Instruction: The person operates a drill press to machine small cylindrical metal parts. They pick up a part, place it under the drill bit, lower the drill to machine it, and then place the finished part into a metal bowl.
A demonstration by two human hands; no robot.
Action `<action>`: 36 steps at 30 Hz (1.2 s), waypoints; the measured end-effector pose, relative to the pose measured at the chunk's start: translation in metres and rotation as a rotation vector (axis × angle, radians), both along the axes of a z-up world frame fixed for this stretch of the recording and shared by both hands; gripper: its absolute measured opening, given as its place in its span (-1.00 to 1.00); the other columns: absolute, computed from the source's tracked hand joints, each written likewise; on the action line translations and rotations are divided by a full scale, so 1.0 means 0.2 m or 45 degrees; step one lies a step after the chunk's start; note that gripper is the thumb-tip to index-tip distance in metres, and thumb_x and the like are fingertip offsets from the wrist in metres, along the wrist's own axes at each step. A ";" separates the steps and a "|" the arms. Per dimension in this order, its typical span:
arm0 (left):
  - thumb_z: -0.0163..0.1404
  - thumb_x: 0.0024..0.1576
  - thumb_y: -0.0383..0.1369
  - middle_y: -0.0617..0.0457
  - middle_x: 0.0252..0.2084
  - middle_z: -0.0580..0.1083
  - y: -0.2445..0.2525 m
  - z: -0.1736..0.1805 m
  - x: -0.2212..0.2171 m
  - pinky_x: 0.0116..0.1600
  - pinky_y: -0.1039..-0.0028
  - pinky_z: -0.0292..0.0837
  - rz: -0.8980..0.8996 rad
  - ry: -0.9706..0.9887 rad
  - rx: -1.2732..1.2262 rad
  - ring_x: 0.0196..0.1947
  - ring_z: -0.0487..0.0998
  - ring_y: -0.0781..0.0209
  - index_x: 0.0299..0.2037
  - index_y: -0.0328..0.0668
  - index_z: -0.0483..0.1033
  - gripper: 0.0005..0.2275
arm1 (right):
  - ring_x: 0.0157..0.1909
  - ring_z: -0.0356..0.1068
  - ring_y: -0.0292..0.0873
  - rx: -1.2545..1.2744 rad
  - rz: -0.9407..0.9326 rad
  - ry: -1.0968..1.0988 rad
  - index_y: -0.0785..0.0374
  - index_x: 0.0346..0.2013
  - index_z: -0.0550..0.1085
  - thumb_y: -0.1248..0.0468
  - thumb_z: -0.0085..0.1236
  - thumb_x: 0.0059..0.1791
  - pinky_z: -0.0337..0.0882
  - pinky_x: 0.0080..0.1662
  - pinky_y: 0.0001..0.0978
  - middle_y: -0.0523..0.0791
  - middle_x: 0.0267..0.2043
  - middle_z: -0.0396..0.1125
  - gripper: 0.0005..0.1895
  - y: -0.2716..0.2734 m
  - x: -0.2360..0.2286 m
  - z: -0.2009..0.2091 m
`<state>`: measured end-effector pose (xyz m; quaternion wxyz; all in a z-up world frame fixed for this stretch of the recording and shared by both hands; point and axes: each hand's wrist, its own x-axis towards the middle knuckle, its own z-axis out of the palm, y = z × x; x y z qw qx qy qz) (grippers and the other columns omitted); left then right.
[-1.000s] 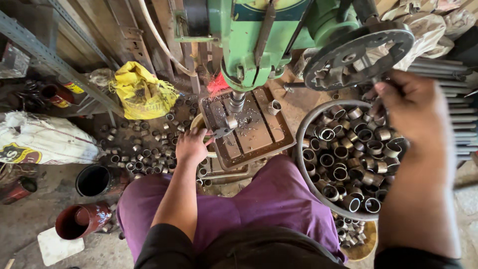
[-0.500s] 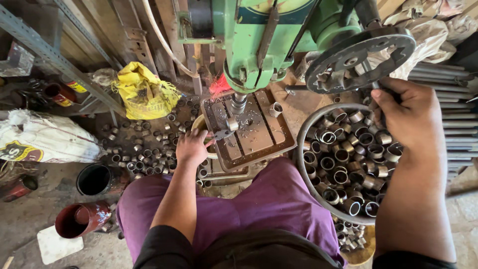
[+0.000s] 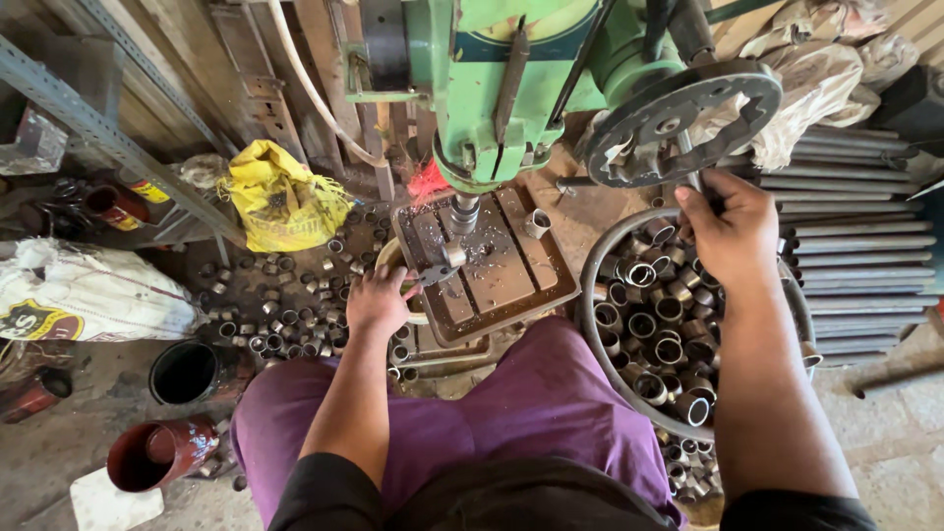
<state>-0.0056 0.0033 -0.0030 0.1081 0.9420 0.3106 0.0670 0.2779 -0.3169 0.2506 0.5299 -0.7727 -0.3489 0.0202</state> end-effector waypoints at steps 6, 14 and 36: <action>0.01 0.19 0.02 0.08 0.01 0.50 0.00 -0.02 0.00 0.08 0.19 0.44 -0.010 0.026 0.014 -0.02 0.56 0.04 -0.06 0.13 0.52 -0.71 | -0.54 0.25 -0.41 -0.044 -0.114 -0.198 0.42 -0.08 0.54 0.36 0.21 0.14 0.22 -0.45 -0.55 -0.21 -0.51 0.33 -0.86 0.02 0.00 -0.05; -0.08 0.16 0.10 0.12 0.06 0.47 0.00 -0.04 0.03 0.23 0.14 0.35 0.026 0.084 0.021 0.05 0.52 0.09 -0.04 0.21 0.51 -0.67 | -0.54 0.24 -0.44 0.078 -0.141 -0.155 0.38 -0.08 0.55 0.36 0.23 0.13 0.21 -0.45 -0.55 -0.24 -0.52 0.34 -0.87 0.06 0.01 -0.14; -0.11 0.23 0.09 0.14 -0.03 0.52 0.00 -0.07 0.03 0.08 0.22 0.50 -0.006 0.132 0.055 -0.11 0.58 0.18 -0.06 0.13 0.51 -0.66 | -0.44 0.32 -0.40 0.126 -0.164 -0.310 0.44 -0.02 0.54 0.38 0.22 0.15 0.35 -0.36 -0.53 -0.16 -0.39 0.42 -0.84 0.11 0.02 -0.21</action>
